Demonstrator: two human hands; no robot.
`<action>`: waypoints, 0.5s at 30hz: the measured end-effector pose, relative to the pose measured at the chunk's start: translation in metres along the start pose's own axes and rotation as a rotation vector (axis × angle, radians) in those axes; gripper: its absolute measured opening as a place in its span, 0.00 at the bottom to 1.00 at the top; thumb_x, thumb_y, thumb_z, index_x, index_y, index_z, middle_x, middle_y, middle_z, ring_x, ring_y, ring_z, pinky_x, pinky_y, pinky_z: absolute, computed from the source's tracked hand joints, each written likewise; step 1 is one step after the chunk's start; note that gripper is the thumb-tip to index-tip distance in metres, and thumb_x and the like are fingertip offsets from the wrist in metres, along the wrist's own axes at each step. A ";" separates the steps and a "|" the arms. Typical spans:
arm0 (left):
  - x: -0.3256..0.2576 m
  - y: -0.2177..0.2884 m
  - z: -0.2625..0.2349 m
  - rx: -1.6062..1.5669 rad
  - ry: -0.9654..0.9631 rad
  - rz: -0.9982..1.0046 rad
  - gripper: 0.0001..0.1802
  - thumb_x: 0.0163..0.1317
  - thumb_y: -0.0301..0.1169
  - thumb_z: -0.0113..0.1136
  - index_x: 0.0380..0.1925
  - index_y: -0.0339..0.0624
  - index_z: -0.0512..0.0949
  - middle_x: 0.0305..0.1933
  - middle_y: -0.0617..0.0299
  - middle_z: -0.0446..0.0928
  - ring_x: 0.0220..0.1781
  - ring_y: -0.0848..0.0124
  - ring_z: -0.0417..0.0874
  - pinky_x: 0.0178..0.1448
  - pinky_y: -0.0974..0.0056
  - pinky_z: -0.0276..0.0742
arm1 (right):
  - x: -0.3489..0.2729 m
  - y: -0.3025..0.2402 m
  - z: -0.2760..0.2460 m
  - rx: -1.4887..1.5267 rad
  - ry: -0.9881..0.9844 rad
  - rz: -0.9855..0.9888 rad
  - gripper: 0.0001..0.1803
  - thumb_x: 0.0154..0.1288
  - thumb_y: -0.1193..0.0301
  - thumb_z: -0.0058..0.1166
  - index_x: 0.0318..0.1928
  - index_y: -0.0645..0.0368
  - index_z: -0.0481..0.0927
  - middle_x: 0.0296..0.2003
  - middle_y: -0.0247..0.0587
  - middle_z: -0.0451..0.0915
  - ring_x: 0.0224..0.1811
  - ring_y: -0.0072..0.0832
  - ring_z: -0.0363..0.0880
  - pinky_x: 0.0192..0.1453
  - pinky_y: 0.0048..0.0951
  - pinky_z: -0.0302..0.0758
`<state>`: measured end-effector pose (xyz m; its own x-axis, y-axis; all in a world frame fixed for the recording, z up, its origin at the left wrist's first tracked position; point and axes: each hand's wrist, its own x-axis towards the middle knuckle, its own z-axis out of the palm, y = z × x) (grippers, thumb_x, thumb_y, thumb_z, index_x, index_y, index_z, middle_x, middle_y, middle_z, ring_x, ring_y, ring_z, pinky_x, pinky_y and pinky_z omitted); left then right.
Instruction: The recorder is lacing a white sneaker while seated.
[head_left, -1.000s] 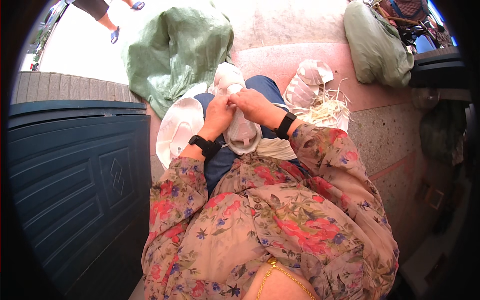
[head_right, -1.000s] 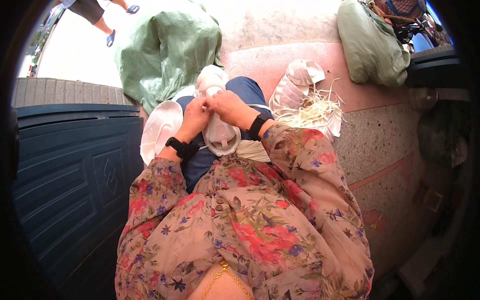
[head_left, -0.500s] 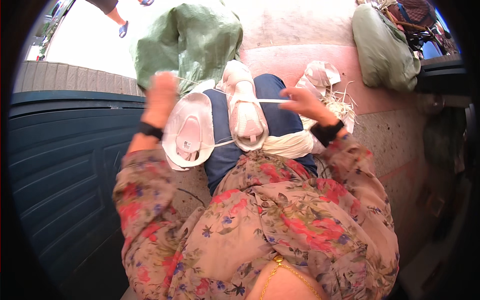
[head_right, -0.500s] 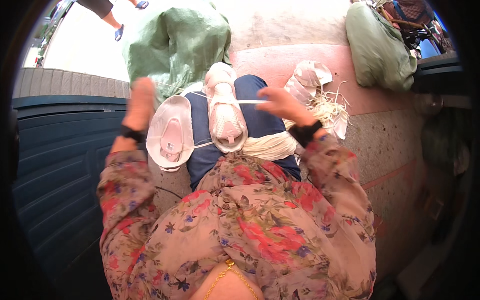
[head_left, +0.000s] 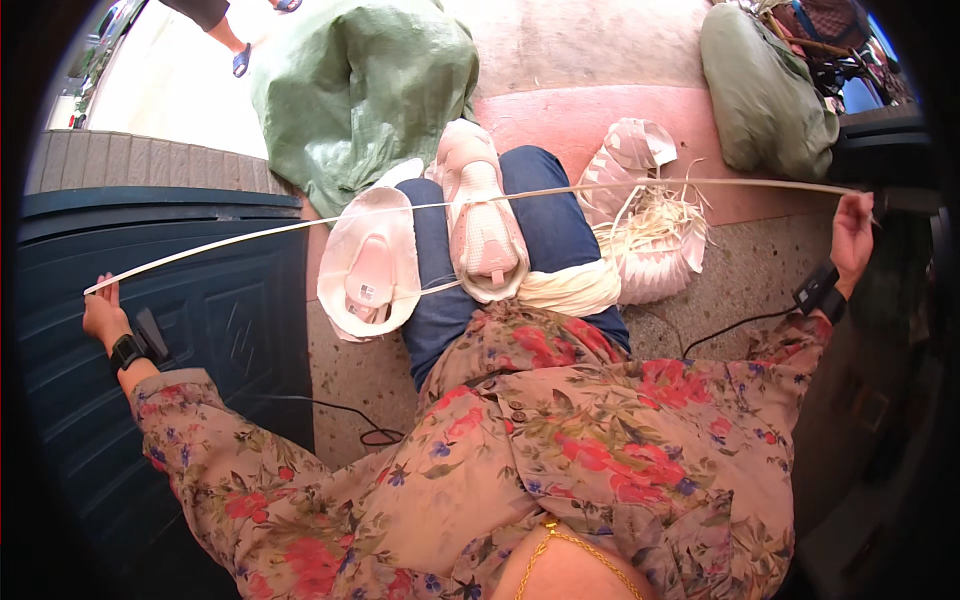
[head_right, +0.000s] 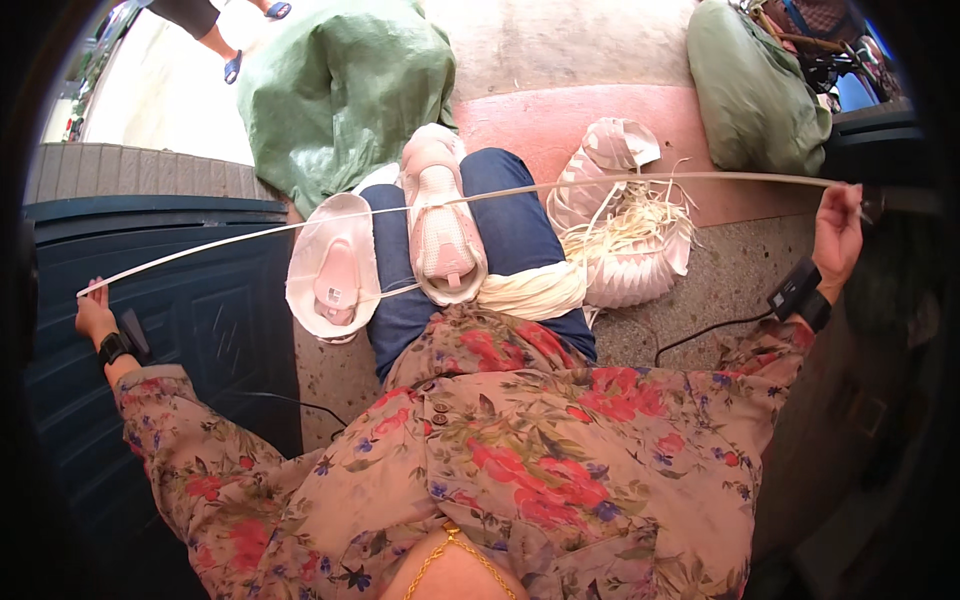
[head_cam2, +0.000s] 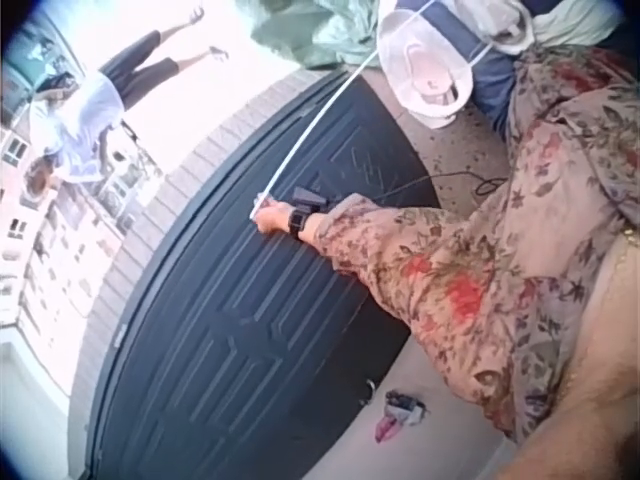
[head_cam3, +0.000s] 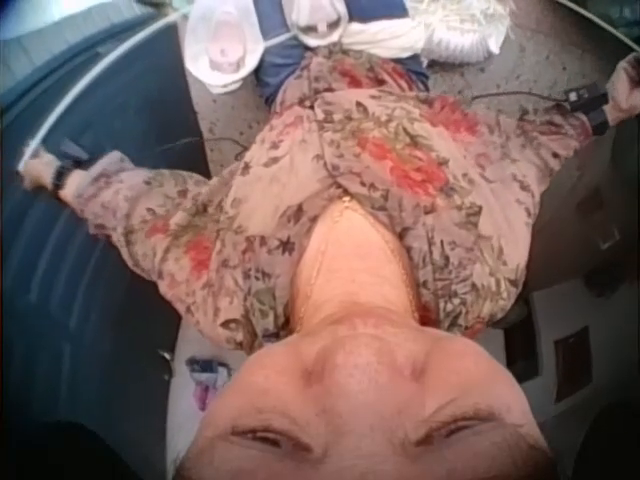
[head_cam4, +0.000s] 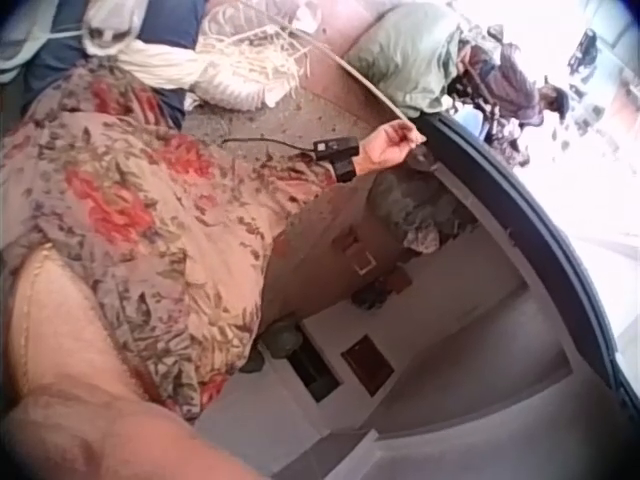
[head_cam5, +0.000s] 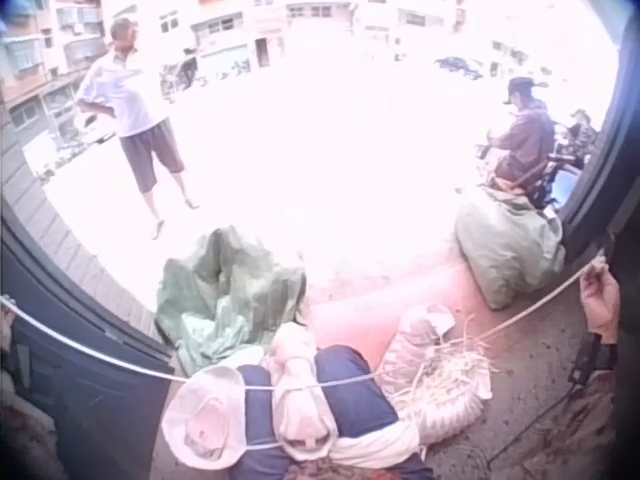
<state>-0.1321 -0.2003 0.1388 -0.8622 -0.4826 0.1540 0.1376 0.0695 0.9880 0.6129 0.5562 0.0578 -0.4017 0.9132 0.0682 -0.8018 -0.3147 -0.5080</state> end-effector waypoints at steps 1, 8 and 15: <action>-0.013 -0.003 0.011 -0.001 0.001 -0.003 0.14 0.61 0.27 0.41 0.37 0.28 0.74 0.43 0.43 0.75 0.39 0.56 0.80 0.32 0.59 0.76 | 0.003 0.004 0.011 -0.089 0.138 -0.091 0.09 0.66 0.78 0.38 0.45 0.67 0.68 0.36 0.40 0.73 0.45 0.28 0.71 0.58 0.32 0.66; -0.204 -0.043 0.118 0.293 -0.942 -0.219 0.15 0.58 0.24 0.49 0.46 0.37 0.67 0.18 0.71 0.62 0.15 0.84 0.61 0.15 0.77 0.57 | -0.035 0.194 0.058 -1.460 -0.083 0.196 0.07 0.61 0.71 0.50 0.38 0.58 0.78 0.28 0.34 0.78 0.31 0.19 0.74 0.37 0.19 0.71; -0.423 -0.122 0.142 0.530 -1.567 -0.540 0.15 0.53 0.28 0.57 0.41 0.33 0.74 0.28 0.61 0.78 0.24 0.77 0.77 0.29 0.75 0.72 | -0.126 0.365 0.062 -1.700 -1.023 0.065 0.06 0.55 0.75 0.46 0.27 0.62 0.76 0.26 0.51 0.75 0.33 0.45 0.74 0.38 0.39 0.70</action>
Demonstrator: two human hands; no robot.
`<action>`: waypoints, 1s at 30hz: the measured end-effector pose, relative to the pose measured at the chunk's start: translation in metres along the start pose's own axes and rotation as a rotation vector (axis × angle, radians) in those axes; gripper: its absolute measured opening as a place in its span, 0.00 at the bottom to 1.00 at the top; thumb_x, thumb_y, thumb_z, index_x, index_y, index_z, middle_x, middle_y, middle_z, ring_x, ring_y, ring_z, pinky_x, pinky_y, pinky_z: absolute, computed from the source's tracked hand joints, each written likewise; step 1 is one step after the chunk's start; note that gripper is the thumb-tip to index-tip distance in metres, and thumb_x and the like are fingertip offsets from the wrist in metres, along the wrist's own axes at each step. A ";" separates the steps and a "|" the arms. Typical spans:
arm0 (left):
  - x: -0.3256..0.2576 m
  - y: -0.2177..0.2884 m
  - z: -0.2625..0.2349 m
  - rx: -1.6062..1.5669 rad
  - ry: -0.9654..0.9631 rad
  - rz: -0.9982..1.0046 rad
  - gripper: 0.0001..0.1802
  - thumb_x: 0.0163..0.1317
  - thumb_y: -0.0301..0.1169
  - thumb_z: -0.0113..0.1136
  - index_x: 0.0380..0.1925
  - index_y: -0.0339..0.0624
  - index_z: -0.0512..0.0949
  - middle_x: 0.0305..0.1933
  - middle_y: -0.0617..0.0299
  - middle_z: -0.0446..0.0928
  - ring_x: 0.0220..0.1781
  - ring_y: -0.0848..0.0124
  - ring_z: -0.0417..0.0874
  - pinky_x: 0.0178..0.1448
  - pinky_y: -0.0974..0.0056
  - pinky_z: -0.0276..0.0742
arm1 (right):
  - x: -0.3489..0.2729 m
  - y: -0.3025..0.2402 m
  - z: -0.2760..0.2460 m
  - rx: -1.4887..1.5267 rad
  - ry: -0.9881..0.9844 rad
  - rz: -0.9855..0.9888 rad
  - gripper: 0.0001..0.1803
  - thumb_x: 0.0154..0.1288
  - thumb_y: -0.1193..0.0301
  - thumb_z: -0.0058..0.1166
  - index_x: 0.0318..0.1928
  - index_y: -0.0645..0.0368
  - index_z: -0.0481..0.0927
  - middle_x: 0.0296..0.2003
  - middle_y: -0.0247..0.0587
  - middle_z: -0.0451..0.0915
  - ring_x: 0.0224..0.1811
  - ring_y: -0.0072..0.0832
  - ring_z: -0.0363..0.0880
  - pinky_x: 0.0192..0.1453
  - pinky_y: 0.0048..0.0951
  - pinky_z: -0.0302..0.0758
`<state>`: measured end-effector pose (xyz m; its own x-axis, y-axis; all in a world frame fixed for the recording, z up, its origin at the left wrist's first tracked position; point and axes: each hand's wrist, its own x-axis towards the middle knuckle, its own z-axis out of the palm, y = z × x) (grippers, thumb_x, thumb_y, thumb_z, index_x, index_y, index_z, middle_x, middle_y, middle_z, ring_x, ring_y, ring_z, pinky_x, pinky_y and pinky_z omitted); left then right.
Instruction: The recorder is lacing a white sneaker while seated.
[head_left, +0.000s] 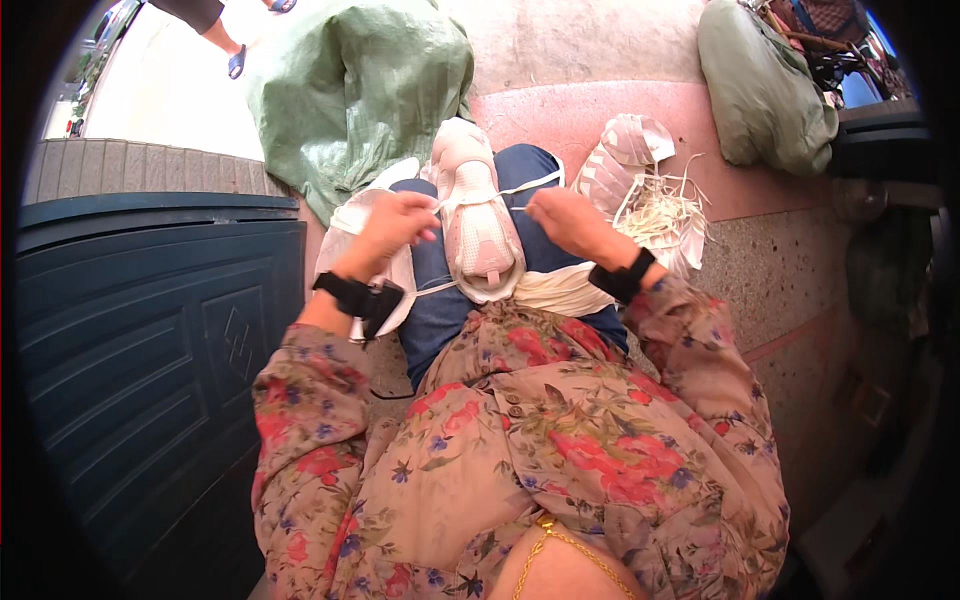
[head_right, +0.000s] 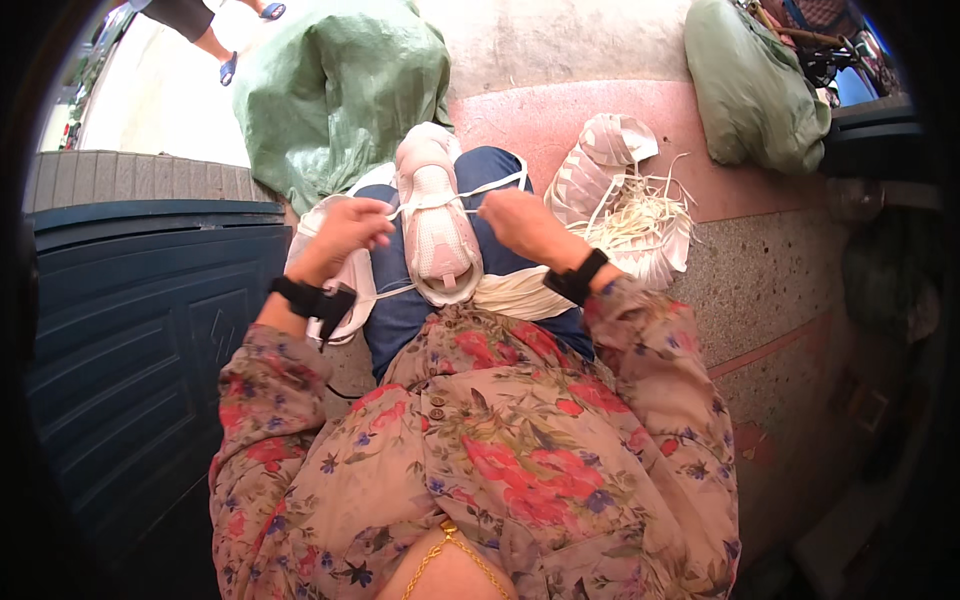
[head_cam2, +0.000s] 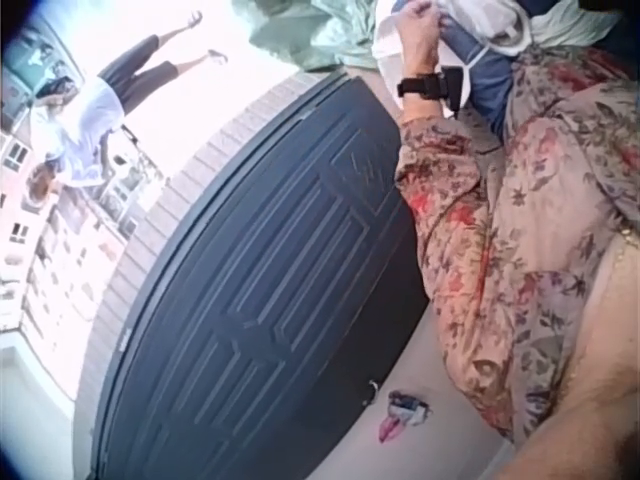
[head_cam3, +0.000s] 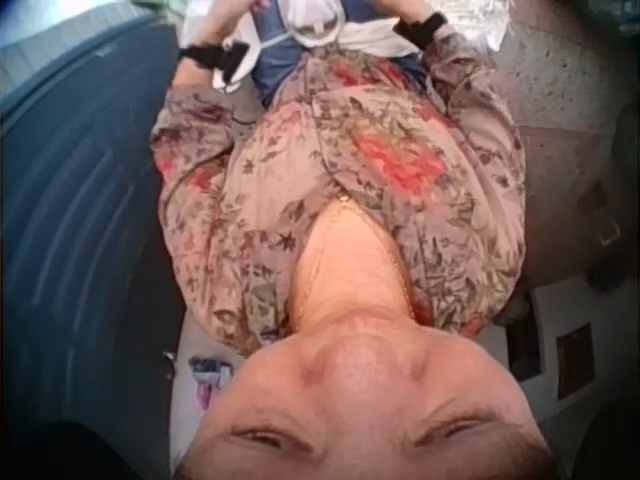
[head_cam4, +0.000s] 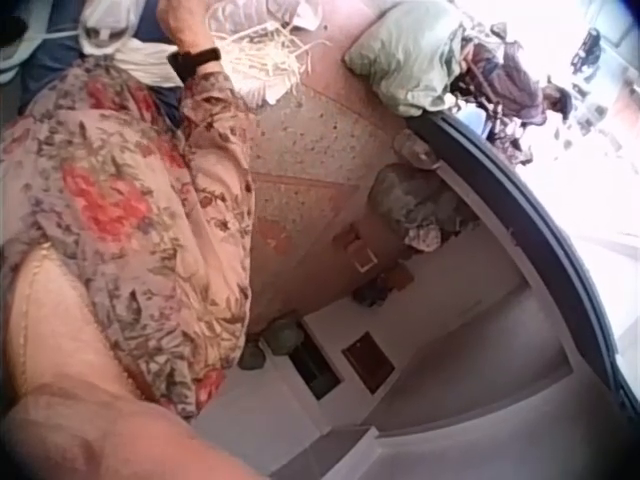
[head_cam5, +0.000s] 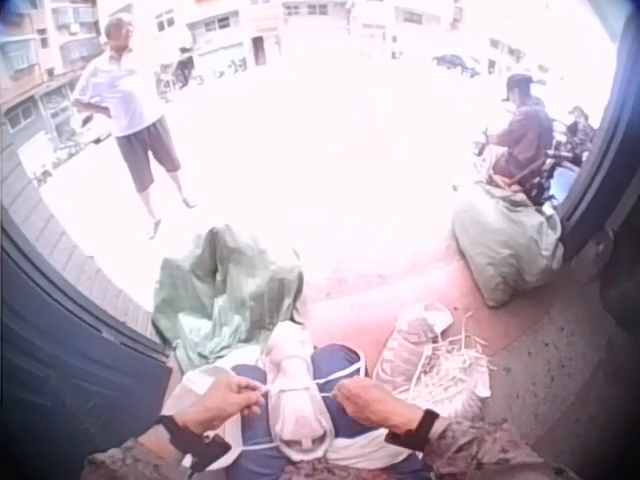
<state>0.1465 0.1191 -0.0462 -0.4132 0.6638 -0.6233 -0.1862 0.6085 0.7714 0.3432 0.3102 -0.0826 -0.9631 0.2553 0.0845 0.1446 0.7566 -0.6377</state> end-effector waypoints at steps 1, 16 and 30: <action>0.006 -0.004 0.016 0.103 -0.003 0.028 0.13 0.53 0.28 0.56 0.38 0.33 0.75 0.30 0.60 0.78 0.25 0.77 0.77 0.28 0.76 0.70 | 0.004 0.002 0.013 0.029 -0.009 0.044 0.08 0.56 0.74 0.44 0.27 0.62 0.76 0.25 0.52 0.75 0.31 0.46 0.75 0.36 0.41 0.70; 0.016 -0.016 0.042 0.741 0.352 0.158 0.13 0.57 0.38 0.50 0.33 0.42 0.79 0.33 0.50 0.79 0.38 0.55 0.79 0.41 0.56 0.73 | 0.030 0.000 0.029 -0.191 -0.192 0.048 0.08 0.56 0.71 0.44 0.28 0.62 0.74 0.26 0.49 0.76 0.30 0.43 0.78 0.32 0.39 0.73; 0.028 -0.013 0.045 1.063 0.319 0.378 0.07 0.56 0.30 0.47 0.28 0.39 0.74 0.31 0.52 0.76 0.34 0.53 0.78 0.36 0.53 0.73 | 0.044 0.003 0.026 -0.337 -0.227 -0.238 0.05 0.53 0.73 0.46 0.31 0.60 0.73 0.27 0.43 0.73 0.29 0.38 0.77 0.30 0.35 0.73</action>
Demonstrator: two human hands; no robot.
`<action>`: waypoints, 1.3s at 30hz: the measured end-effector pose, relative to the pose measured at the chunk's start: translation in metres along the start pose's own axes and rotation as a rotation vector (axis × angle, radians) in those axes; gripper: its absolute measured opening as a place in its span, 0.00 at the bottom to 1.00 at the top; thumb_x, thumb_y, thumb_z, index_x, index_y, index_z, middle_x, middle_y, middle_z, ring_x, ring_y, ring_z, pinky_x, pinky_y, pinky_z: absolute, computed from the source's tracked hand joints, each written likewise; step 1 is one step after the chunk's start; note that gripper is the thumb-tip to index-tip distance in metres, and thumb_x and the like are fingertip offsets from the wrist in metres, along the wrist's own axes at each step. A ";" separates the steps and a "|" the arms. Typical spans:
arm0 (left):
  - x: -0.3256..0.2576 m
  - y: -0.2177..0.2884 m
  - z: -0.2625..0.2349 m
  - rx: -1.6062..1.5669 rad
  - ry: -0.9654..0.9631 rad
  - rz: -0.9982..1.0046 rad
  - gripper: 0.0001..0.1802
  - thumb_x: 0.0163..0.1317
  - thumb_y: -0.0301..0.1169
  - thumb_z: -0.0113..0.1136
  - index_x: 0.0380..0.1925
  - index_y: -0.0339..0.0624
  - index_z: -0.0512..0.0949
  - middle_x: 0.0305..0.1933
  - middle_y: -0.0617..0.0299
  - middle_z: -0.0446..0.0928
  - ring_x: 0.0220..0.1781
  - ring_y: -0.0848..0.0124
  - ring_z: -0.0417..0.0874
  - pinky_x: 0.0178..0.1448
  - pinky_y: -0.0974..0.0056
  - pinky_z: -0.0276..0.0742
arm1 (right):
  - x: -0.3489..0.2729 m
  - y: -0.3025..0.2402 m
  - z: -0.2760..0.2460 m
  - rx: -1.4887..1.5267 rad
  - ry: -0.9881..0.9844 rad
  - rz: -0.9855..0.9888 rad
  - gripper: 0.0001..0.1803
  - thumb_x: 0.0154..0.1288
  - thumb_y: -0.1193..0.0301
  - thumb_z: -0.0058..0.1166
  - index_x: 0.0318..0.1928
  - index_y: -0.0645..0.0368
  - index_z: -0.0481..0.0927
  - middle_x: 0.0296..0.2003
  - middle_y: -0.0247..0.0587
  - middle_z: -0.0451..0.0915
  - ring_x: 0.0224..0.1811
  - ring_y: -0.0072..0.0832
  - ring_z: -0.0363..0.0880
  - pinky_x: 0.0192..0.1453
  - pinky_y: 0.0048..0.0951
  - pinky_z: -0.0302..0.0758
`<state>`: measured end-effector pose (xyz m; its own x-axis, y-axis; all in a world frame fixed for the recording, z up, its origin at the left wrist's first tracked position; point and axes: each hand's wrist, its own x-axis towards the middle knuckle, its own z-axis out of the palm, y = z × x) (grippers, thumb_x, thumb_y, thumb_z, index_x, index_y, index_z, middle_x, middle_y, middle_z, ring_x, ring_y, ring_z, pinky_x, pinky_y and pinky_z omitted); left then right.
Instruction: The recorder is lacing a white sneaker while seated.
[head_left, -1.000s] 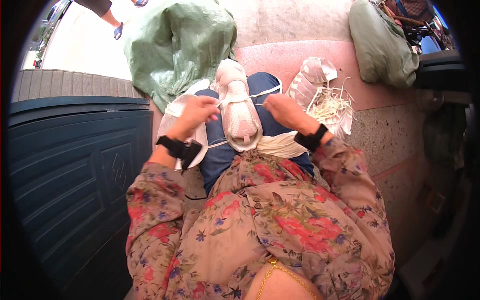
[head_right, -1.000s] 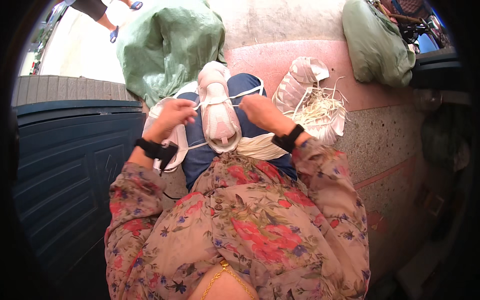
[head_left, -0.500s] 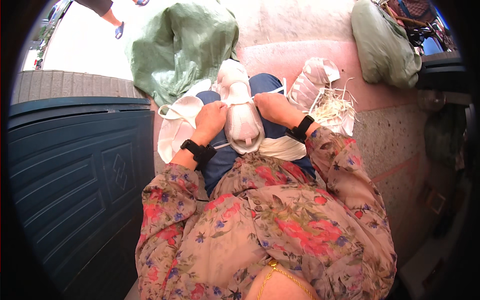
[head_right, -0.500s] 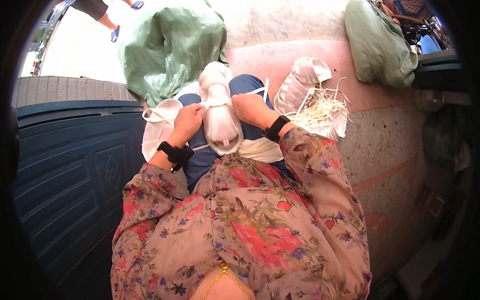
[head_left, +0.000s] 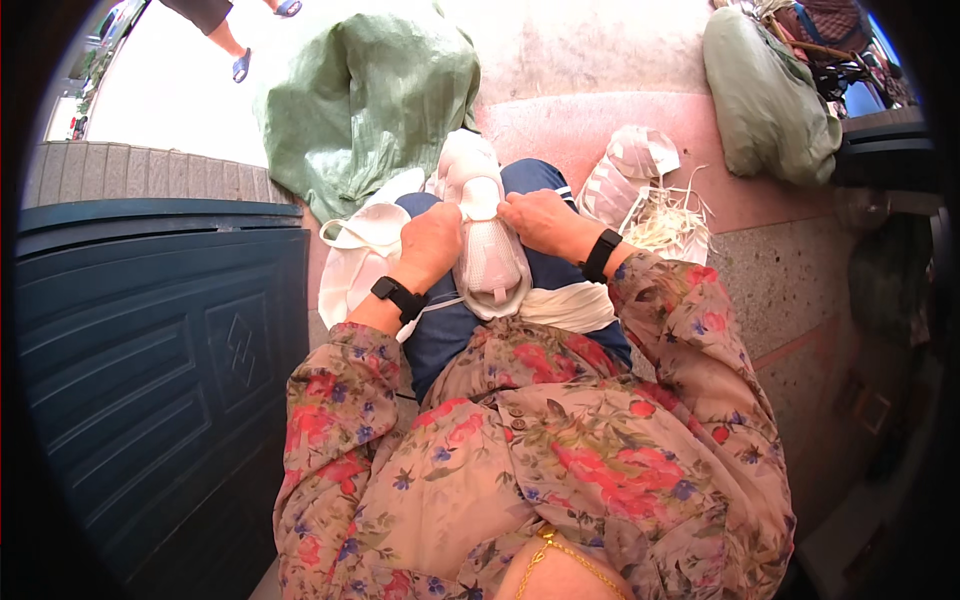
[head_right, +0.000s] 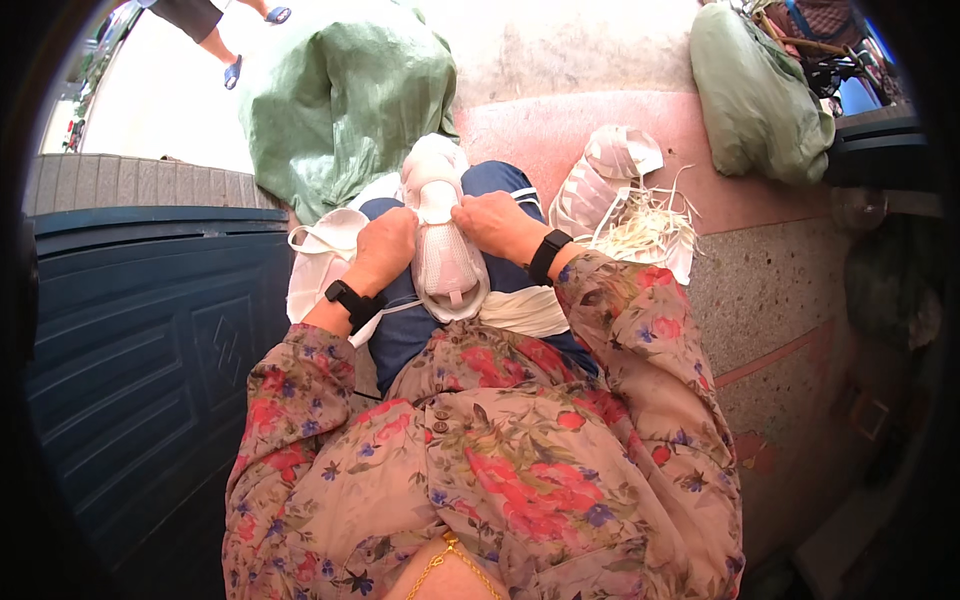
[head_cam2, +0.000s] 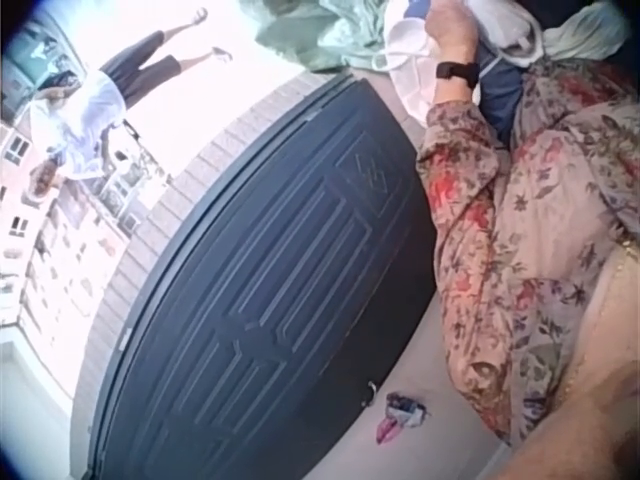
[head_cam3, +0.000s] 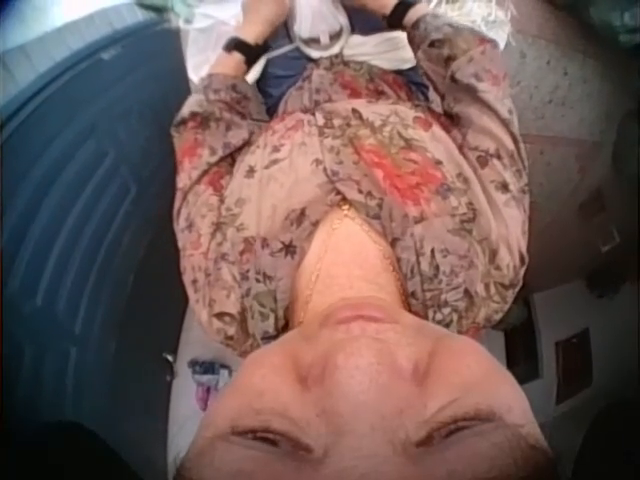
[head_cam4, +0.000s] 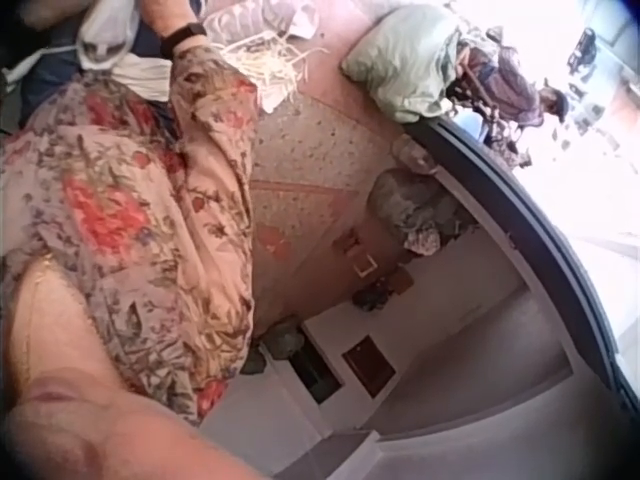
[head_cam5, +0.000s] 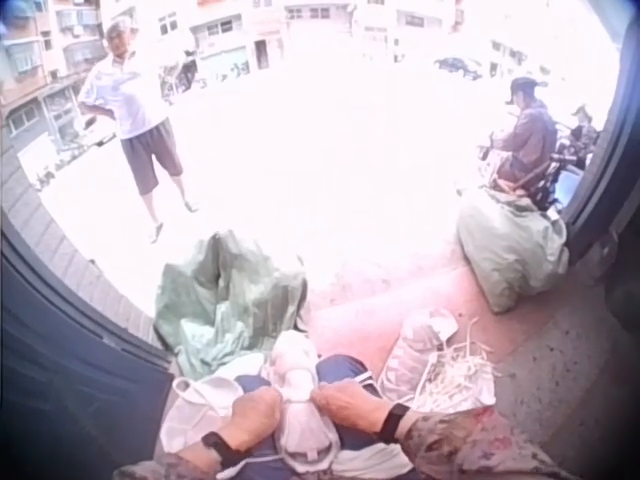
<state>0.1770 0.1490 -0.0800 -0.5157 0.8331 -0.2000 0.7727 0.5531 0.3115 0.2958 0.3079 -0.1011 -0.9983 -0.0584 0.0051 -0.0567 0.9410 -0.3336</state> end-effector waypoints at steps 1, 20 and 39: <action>0.000 0.001 -0.004 -0.001 0.001 0.001 0.07 0.56 0.30 0.47 0.28 0.39 0.74 0.31 0.52 0.76 0.34 0.53 0.78 0.36 0.53 0.73 | 0.001 0.001 0.003 0.048 -0.010 0.023 0.05 0.53 0.73 0.46 0.30 0.59 0.73 0.27 0.43 0.74 0.28 0.38 0.78 0.30 0.36 0.73; -0.008 0.009 -0.007 0.024 0.060 0.067 0.12 0.49 0.36 0.58 0.27 0.38 0.78 0.28 0.54 0.77 0.36 0.57 0.73 0.40 0.53 0.70 | -0.007 -0.033 -0.004 -0.043 -0.095 0.279 0.09 0.54 0.72 0.44 0.29 0.61 0.77 0.31 0.46 0.73 0.40 0.41 0.70 0.42 0.41 0.63; 0.004 -0.014 -0.001 -0.412 -0.100 0.113 0.10 0.48 0.29 0.50 0.26 0.37 0.80 0.26 0.46 0.76 0.30 0.53 0.78 0.36 0.56 0.74 | -0.006 -0.028 -0.003 -0.185 0.048 -0.149 0.05 0.49 0.73 0.47 0.28 0.57 0.73 0.30 0.37 0.73 0.37 0.30 0.72 0.42 0.29 0.67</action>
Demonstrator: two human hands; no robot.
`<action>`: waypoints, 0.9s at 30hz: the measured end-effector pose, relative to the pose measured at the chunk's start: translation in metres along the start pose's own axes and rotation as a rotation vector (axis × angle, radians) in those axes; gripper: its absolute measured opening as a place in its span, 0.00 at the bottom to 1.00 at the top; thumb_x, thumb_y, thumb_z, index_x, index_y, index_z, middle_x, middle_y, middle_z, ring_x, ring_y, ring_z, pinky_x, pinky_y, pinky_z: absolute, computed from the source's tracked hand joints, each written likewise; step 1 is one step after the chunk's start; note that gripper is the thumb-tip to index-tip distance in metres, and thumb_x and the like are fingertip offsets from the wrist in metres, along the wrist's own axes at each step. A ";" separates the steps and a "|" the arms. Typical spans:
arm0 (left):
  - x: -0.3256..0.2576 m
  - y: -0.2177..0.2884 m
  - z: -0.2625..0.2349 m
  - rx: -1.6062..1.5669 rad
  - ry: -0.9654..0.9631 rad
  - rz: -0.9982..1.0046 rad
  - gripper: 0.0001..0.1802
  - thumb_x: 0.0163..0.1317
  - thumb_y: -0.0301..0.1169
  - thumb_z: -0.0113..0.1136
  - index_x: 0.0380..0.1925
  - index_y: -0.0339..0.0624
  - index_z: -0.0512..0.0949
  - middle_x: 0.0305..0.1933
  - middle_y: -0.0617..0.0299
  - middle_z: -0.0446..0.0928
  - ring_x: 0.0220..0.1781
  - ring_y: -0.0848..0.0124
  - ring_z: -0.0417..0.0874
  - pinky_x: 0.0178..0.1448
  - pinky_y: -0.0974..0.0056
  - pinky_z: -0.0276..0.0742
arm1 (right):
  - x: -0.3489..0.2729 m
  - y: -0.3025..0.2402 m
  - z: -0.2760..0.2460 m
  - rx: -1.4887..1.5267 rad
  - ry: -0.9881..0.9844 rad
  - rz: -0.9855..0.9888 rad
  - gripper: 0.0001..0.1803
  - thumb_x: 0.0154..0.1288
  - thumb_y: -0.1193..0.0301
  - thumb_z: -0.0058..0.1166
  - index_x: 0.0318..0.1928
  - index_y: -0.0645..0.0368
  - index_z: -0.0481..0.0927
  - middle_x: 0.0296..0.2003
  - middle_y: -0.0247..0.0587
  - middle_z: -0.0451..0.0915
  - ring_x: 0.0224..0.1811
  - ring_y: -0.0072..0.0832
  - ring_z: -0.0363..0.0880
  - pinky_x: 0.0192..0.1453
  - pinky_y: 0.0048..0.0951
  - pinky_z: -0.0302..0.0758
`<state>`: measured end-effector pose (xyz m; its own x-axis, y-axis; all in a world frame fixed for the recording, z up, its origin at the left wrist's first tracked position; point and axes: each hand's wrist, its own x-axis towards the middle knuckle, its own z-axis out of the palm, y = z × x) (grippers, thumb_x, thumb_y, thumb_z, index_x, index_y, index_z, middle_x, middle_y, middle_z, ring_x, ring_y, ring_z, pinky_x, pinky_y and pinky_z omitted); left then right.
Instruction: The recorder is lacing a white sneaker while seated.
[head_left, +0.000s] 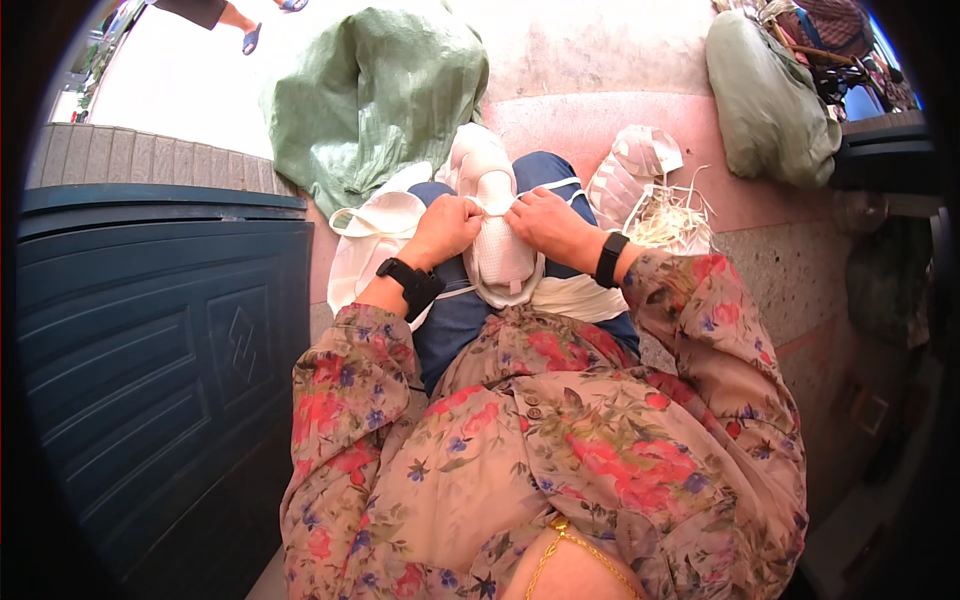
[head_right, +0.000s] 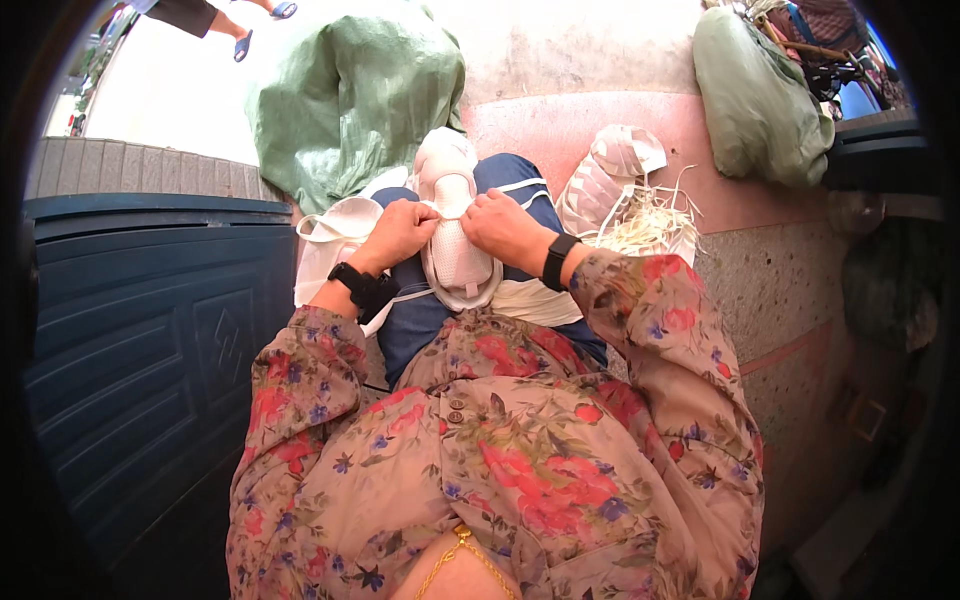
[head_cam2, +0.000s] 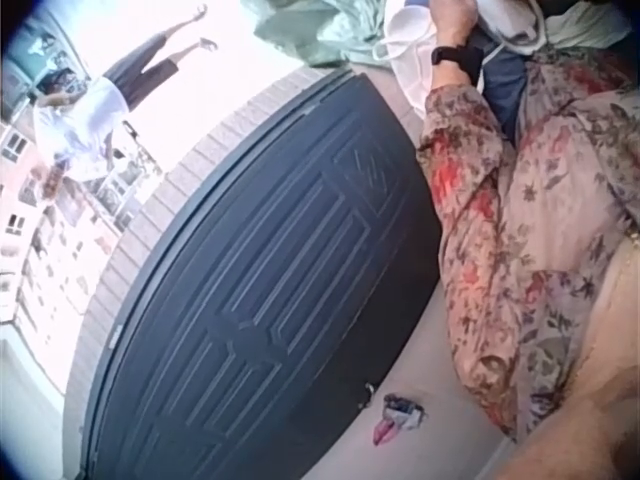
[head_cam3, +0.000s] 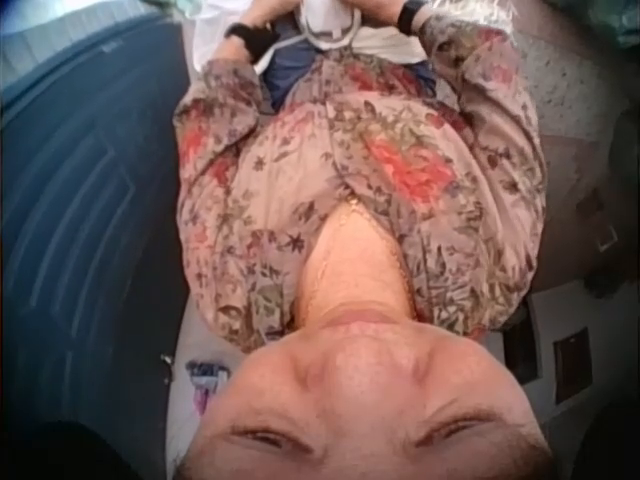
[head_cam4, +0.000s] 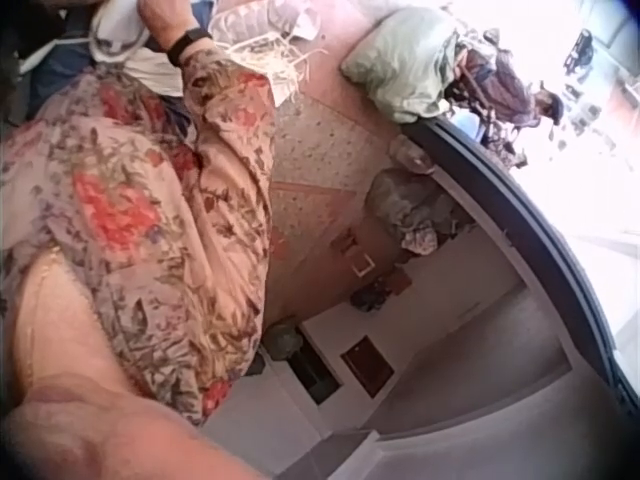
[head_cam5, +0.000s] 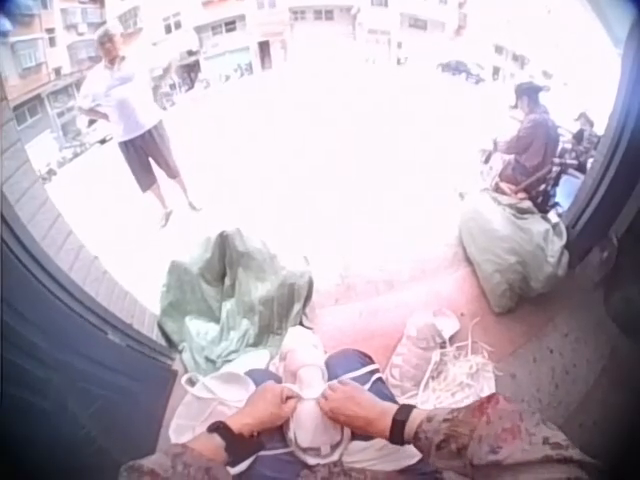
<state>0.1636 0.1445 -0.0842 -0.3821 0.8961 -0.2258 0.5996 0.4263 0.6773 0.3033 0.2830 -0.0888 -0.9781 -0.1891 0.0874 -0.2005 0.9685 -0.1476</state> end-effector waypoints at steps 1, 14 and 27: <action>0.002 0.000 0.000 -0.010 0.021 0.021 0.10 0.48 0.29 0.50 0.26 0.37 0.80 0.25 0.45 0.75 0.29 0.53 0.79 0.34 0.57 0.74 | 0.003 0.003 -0.001 -0.072 -0.112 -0.027 0.05 0.48 0.72 0.47 0.28 0.56 0.72 0.30 0.36 0.73 0.37 0.29 0.71 0.42 0.29 0.66; -0.002 -0.005 0.003 -0.146 0.003 -0.046 0.11 0.52 0.30 0.53 0.31 0.34 0.78 0.24 0.48 0.77 0.25 0.63 0.79 0.32 0.65 0.72 | 0.013 -0.042 0.005 0.553 0.150 0.516 0.09 0.58 0.68 0.46 0.31 0.62 0.70 0.24 0.51 0.74 0.31 0.47 0.75 0.34 0.43 0.71; -0.007 -0.001 0.010 0.015 0.116 0.028 0.10 0.52 0.32 0.54 0.26 0.34 0.78 0.27 0.45 0.76 0.31 0.52 0.78 0.37 0.57 0.71 | 0.031 -0.023 0.021 0.217 0.073 0.346 0.08 0.52 0.68 0.47 0.24 0.57 0.76 0.21 0.43 0.77 0.25 0.39 0.78 0.30 0.40 0.69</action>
<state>0.1728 0.1389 -0.0898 -0.4431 0.8879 -0.1234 0.6217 0.4035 0.6713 0.2766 0.2515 -0.1038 -0.9847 0.1615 0.0649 0.1247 0.9148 -0.3843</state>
